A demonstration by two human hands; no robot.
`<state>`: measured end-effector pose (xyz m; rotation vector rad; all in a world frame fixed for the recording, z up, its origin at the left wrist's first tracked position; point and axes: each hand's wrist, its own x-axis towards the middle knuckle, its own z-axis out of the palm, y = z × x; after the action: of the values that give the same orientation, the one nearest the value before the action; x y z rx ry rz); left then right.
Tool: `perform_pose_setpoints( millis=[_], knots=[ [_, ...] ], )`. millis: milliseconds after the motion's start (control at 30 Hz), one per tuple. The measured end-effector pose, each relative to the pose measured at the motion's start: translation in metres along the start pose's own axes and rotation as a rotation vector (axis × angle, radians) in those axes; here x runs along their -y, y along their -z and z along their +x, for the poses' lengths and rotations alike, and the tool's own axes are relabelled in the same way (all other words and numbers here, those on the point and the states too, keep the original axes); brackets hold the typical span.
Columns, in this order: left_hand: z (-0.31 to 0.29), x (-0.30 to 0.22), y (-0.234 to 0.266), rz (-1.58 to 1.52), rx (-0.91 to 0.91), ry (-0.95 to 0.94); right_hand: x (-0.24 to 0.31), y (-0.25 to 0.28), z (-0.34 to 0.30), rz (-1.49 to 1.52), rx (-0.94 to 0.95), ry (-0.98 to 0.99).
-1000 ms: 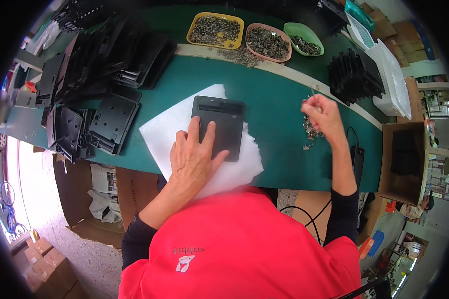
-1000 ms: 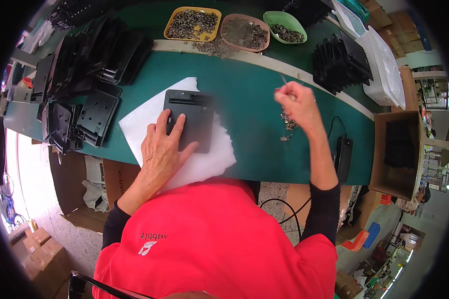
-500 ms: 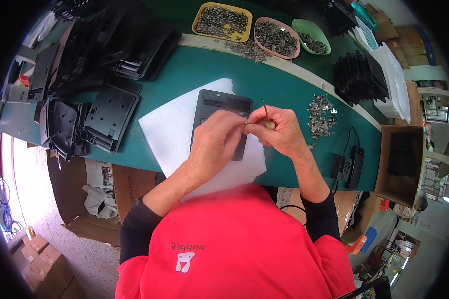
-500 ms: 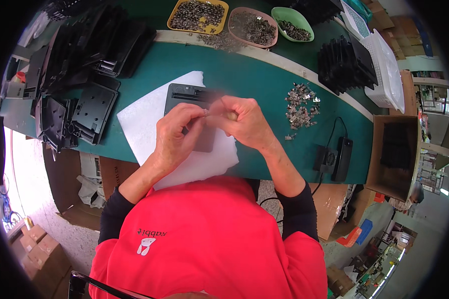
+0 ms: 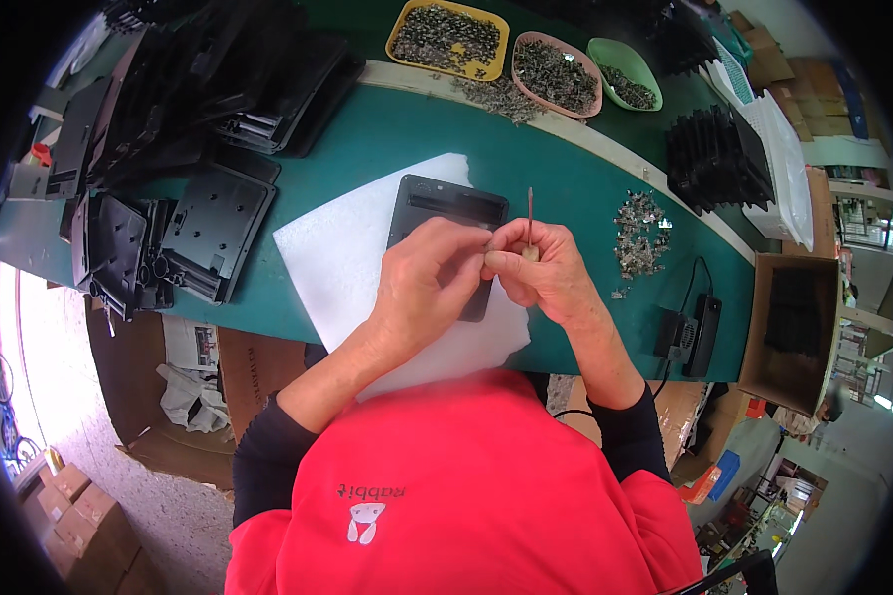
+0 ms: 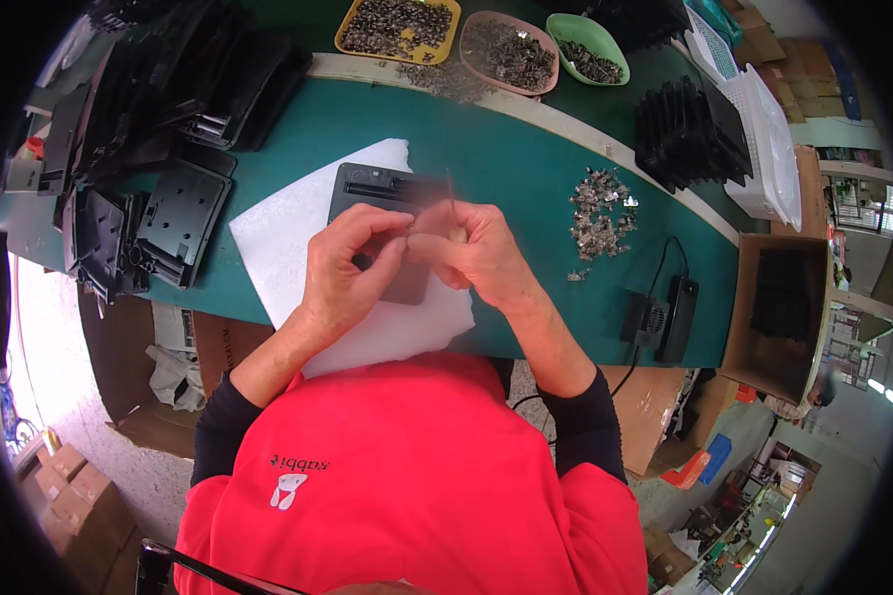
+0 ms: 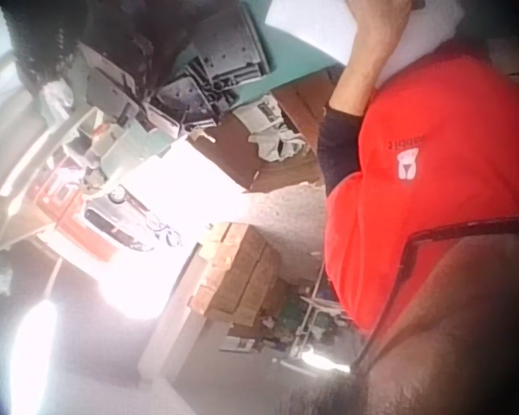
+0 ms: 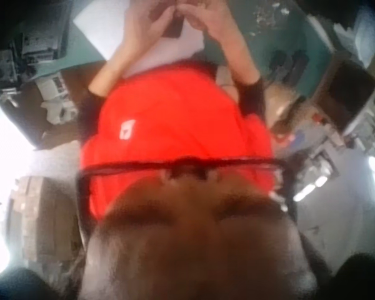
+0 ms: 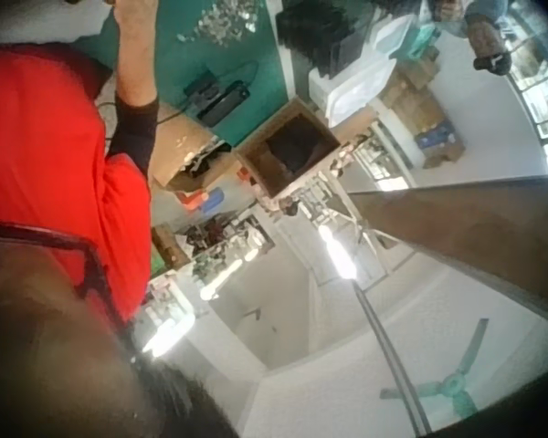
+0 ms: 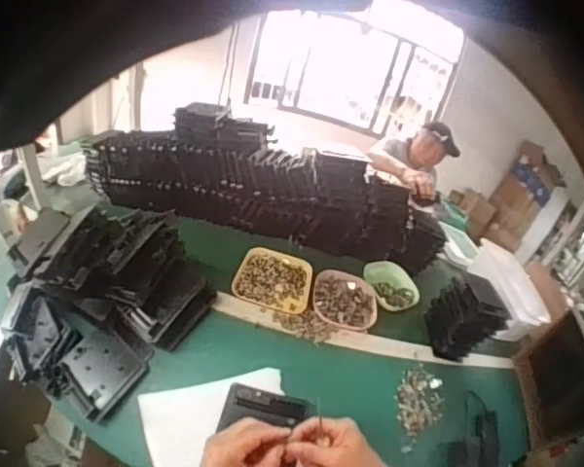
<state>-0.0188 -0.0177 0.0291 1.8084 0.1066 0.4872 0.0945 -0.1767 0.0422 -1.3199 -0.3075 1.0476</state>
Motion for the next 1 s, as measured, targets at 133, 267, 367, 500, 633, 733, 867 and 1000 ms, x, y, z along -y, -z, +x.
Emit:
perform_pose_setpoints(
  millis=[133,267,367,500,633,733,867,1000],
  knots=[
    [0.002,-0.002,0.000,0.306,-0.065,-0.424,-0.002,0.004,-0.004,0.144,0.028,-0.061],
    [0.002,0.004,-0.001,0.364,-0.009,-0.566,0.009,0.005,-0.010,0.300,-0.003,-0.178],
    [0.004,0.007,0.001,0.337,0.092,-0.547,0.012,-0.002,-0.014,0.188,-0.119,-0.262],
    [0.018,-0.002,0.011,0.486,0.176,-0.403,0.006,0.006,-0.016,0.094,-0.195,-0.143],
    [0.032,0.008,0.018,0.810,0.257,-0.282,0.003,0.011,-0.014,0.058,-0.293,-0.011],
    [0.027,0.003,0.023,0.863,0.268,-0.155,-0.001,0.007,-0.012,-0.002,-0.328,0.041],
    [0.008,-0.008,0.030,0.902,0.263,0.081,-0.008,0.008,-0.008,-0.152,-0.297,0.062],
    [0.004,-0.006,0.027,0.892,0.197,0.048,-0.017,-0.007,0.011,-0.520,-0.339,0.284]
  ],
)
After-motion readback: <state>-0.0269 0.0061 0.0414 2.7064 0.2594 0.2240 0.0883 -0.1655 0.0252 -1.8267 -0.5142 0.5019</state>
